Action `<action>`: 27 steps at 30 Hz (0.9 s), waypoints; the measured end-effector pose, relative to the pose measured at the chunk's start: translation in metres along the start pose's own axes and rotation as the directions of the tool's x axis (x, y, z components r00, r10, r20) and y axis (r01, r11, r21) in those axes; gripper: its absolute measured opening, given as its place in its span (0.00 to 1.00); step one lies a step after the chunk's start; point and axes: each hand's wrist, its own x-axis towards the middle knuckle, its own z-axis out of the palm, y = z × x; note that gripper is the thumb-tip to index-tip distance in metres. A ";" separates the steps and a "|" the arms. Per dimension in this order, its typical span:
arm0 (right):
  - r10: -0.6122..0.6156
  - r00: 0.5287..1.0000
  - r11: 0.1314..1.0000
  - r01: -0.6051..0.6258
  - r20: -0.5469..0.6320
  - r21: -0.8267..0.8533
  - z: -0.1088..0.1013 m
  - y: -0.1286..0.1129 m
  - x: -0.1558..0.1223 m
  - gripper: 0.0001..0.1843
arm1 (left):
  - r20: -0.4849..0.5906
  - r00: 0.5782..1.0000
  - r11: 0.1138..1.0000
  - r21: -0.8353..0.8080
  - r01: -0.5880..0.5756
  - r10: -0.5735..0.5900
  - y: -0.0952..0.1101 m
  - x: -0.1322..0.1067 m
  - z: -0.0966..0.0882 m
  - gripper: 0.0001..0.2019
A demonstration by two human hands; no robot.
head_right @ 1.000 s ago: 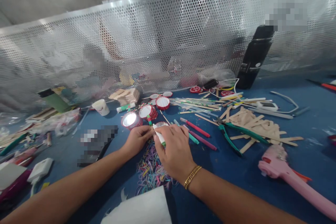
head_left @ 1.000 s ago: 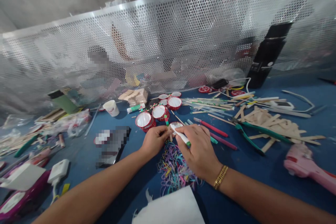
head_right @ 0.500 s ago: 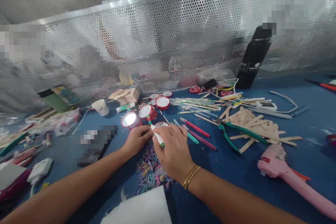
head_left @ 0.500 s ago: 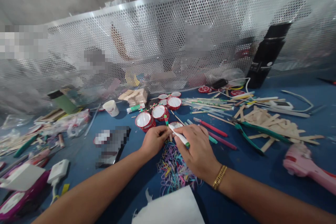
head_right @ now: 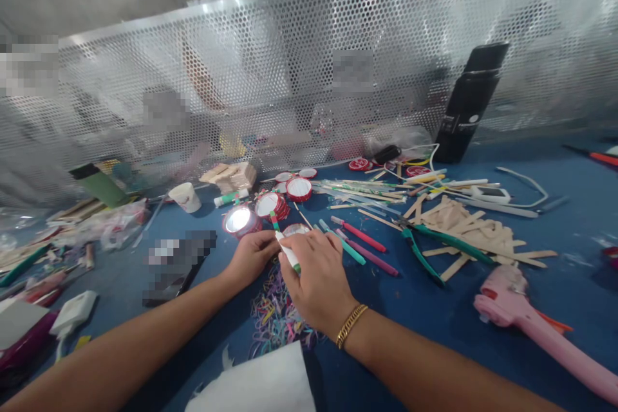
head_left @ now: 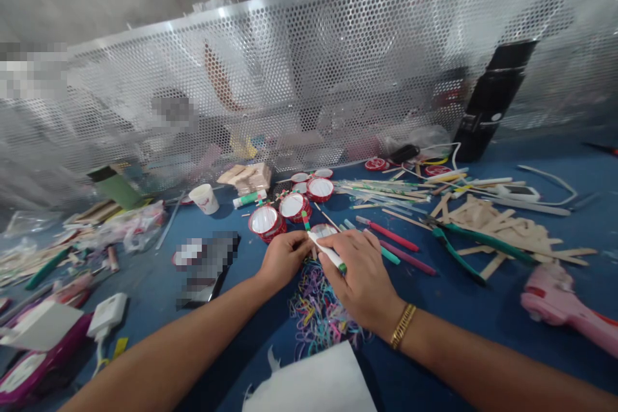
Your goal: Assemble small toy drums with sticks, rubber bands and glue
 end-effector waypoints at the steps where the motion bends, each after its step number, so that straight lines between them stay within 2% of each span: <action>1: 0.007 1.000 1.000 -0.007 -0.007 -0.008 0.000 0.000 0.000 0.08 | 0.002 1.000 1.000 0.006 0.000 0.000 0.000 0.000 0.000 0.15; 11: -0.012 1.000 1.000 0.012 0.000 -0.016 0.000 -0.001 -0.001 0.08 | -0.007 1.000 1.000 0.000 -0.001 0.001 -0.002 0.000 0.001 0.15; 17: 0.017 1.000 1.000 -0.018 -0.025 -0.021 -0.002 0.000 -0.001 0.08 | 0.007 1.000 1.000 0.020 0.006 -0.006 0.003 0.000 -0.001 0.17; 23: -0.016 1.000 1.000 0.016 0.012 -0.018 -0.001 -0.001 -0.001 0.08 | 0.004 1.000 1.000 0.006 0.007 -0.007 0.001 0.000 0.000 0.16; 27: 0.018 1.000 1.000 -0.019 -0.013 -0.023 -0.001 0.001 -0.001 0.08 | 0.003 1.000 1.000 0.014 -0.001 0.001 -0.001 0.000 0.000 0.17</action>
